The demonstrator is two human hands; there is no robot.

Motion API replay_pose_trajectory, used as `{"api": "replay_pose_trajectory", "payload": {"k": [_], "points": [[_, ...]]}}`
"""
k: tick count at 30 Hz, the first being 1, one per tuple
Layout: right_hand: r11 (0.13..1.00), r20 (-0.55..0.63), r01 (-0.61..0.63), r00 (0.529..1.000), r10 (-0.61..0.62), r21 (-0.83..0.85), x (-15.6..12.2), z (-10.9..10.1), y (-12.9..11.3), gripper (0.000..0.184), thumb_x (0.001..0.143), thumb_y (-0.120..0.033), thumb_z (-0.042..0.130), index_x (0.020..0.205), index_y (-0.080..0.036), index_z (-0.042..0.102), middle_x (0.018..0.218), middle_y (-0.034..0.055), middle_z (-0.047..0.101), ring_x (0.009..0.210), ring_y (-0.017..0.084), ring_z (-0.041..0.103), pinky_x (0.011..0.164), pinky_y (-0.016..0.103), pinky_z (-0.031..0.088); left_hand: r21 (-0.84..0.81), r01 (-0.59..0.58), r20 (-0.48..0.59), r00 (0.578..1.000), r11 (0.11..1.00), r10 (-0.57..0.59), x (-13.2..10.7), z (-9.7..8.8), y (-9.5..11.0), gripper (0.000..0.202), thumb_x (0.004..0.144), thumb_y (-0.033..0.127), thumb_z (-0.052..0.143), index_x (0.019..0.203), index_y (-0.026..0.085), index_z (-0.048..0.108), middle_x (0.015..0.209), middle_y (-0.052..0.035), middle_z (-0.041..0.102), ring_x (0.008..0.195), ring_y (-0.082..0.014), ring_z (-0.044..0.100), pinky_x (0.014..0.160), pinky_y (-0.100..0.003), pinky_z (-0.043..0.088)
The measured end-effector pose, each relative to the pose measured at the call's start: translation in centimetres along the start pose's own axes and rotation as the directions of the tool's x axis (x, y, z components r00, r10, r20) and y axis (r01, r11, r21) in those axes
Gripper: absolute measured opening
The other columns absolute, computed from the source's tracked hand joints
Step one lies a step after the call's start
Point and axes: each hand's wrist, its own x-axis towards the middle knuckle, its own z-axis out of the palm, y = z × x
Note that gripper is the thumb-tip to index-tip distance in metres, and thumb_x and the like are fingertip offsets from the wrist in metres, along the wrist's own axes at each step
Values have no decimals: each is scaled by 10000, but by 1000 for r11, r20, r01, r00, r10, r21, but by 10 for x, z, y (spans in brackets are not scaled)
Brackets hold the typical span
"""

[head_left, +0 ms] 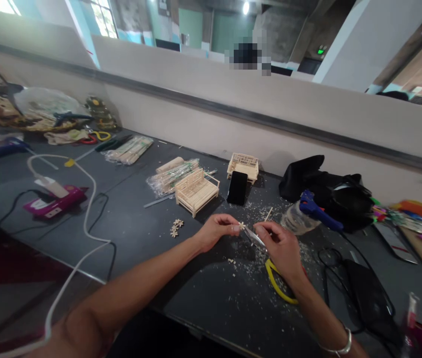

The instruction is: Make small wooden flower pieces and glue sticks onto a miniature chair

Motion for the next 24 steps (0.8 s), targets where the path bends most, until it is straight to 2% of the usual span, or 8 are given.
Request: {"api": "replay_pose_trajectory", "payload": {"k": [5,8,12,15,17,19,22,24], "points": [[999,42,-35,999,35,4,-21,1,8,244,822,-402,598,740,-215,733,665,18,727,562,168,622,526,255,480,60,-46,6,999,997,46,-3,0,5,416,444,468,908,603,149,694,532,20,639,528,-88,530,604,-237,441],[1000,56,-30,998,30,8,-29,3,15,237,822,-394,597,745,-217,733,681,19,735,583,175,639,540,259,495,127,-75,-42,996,989,81,-5,4,14,374,476,439,893,609,149,697,545,11,643,546,-97,535,608,-245,445],[1000,89,18,996,-17,-5,-30,6,24,236,836,-386,572,752,-224,722,719,25,749,627,186,664,564,264,512,256,-110,-145,978,960,151,-16,7,38,264,570,383,836,660,164,719,596,2,667,602,-108,564,620,-233,454],[991,150,122,982,-113,-52,-31,10,29,253,868,-372,529,744,-238,703,743,26,747,671,186,676,624,271,521,433,-112,-177,962,894,206,-33,-4,60,218,613,355,798,723,176,739,661,-10,700,650,-133,602,644,-248,480],[979,190,187,967,-169,-79,-31,11,33,253,886,-350,507,748,-249,694,764,25,744,717,187,686,678,276,523,557,-87,-243,934,826,262,-47,-20,71,184,625,345,776,720,188,749,680,-14,714,658,-142,614,635,-249,484],[970,230,224,953,-198,-94,-32,12,37,242,894,-326,500,759,-255,687,767,21,739,732,185,690,696,276,522,636,-48,-342,877,770,337,-61,-40,77,160,609,336,772,691,202,747,681,-8,719,663,-150,622,638,-252,490],[966,282,239,938,-203,-100,-33,13,39,222,897,-294,498,775,-253,679,768,12,733,722,179,691,681,270,522,631,0,-478,788,776,389,-79,-70,77,199,592,371,764,697,202,753,680,-17,727,667,-169,637,643,-270,502],[966,315,236,929,-194,-101,-33,13,40,217,901,-281,497,780,-251,675,773,7,731,720,175,690,680,267,523,612,29,-536,750,790,388,-87,-85,73,237,584,392,764,723,201,763,723,-35,743,709,-185,653,667,-280,508]]}}
